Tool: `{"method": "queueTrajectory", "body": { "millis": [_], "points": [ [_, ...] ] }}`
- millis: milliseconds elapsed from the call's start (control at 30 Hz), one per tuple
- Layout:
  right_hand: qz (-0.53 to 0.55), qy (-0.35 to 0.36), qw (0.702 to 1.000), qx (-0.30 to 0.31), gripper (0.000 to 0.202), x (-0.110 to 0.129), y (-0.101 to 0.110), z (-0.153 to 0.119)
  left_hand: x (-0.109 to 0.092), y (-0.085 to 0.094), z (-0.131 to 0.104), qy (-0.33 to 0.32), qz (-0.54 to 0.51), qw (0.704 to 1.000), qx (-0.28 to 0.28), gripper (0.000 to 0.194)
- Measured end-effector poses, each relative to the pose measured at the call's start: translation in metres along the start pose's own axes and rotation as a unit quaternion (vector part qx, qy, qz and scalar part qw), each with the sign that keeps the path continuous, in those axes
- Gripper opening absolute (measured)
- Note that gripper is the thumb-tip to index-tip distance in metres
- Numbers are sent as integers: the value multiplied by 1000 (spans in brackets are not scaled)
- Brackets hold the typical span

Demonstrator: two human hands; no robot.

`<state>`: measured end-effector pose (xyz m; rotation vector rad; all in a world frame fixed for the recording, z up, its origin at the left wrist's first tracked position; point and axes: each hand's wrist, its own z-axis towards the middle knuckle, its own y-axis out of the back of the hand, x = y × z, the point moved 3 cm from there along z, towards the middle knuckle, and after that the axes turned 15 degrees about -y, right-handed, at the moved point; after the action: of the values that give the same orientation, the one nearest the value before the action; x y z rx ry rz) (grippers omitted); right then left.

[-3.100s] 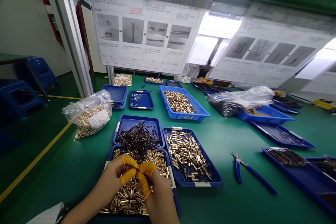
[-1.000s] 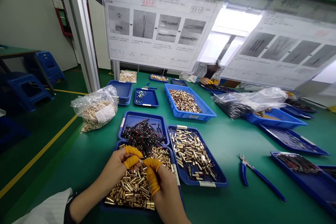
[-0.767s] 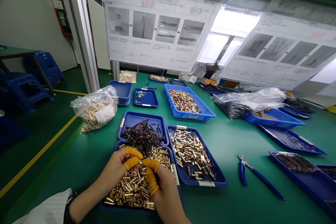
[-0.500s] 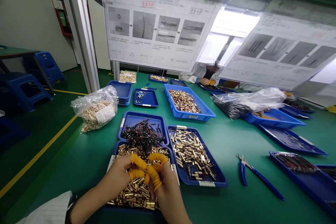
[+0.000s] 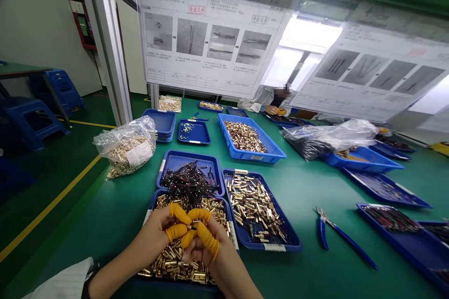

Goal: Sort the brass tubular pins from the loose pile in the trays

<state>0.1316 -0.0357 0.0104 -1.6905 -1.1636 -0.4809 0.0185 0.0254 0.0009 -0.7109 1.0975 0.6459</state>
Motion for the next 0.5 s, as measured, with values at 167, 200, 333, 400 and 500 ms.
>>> {"method": "queueTrajectory", "body": {
  "millis": [167,200,333,400,500],
  "points": [
    [6,-14,999,33,32,-10,3,8,0,-4,-10,6,16,1000,14,2],
    [5,-14,999,43,33,-13,5,11,-1,-5,-11,9,23,1000,12,2],
    [6,-36,997,70,46,-22,11,16,-5,-5,-17,32,36,999,21,6],
    [4,-50,996,73,46,-21,10,15,-6,-3,-18,56,39,997,29,10],
    [-3,-66,995,72,40,-20,4,11,-6,-2,-18,90,51,994,36,15]
  ]
}}
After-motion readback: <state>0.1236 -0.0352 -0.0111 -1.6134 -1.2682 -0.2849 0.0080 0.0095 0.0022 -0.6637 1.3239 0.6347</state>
